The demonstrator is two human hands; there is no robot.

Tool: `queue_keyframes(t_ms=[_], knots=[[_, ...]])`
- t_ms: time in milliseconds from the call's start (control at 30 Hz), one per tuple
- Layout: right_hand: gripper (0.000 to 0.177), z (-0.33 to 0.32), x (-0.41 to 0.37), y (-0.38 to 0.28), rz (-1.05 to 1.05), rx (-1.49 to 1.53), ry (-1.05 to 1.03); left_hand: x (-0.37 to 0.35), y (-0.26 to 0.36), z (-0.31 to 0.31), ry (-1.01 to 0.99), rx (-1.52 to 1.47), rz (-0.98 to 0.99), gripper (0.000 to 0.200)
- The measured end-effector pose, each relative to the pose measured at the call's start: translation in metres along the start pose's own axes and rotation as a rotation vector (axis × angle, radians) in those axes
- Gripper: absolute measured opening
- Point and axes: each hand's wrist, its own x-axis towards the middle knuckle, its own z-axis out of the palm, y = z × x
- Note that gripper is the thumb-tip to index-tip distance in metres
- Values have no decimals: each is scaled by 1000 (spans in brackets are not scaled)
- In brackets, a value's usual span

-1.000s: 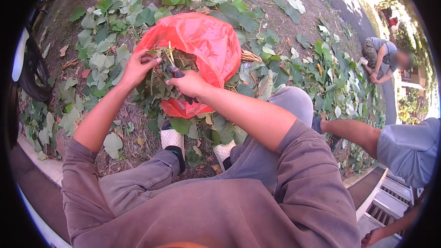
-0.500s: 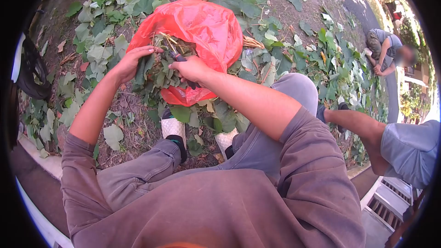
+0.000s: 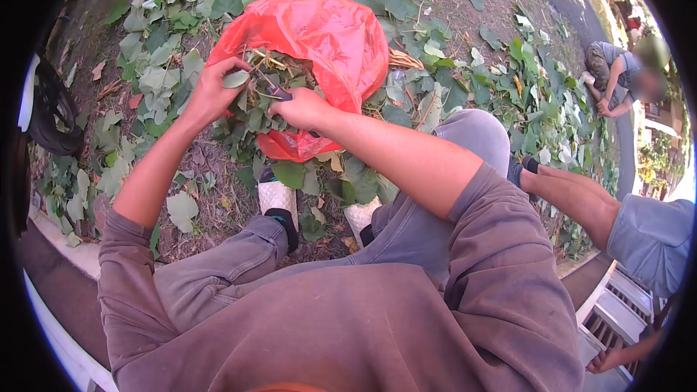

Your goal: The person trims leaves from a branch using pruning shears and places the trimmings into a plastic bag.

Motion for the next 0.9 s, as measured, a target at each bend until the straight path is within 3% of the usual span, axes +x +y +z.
queue_keyframes(t_ms=[133,233,300,333,400,533,600,667,733,800,900], knots=[[32,-3,-5,-7,-11,-23,-10,-1,14,-3,84,-10,-8,22],[36,-5,-6,-9,-2,12,-23,2,12,-3,-32,98,32,27],[41,-7,-5,-8,17,63,-29,4,15,1,98,110,320,32],[34,-9,-5,-8,9,117,-35,4,18,1,93,112,323,32],[31,-12,-5,-8,1,177,-36,3,24,0,109,50,170,33],[32,-18,-3,-4,-14,203,-20,7,16,-7,80,-31,121,35],[35,-21,-3,-1,-22,217,-5,10,1,-16,-72,-29,92,35],[35,-26,-4,-1,31,171,45,12,-22,-18,-84,-83,45,35],[35,-30,-4,0,44,190,26,17,-37,-18,-73,-154,-103,34],[35,-32,-4,1,50,204,4,23,-38,-14,-19,-183,-25,33],[34,-29,-5,7,118,437,-92,32,-27,-18,45,-268,-171,36]])
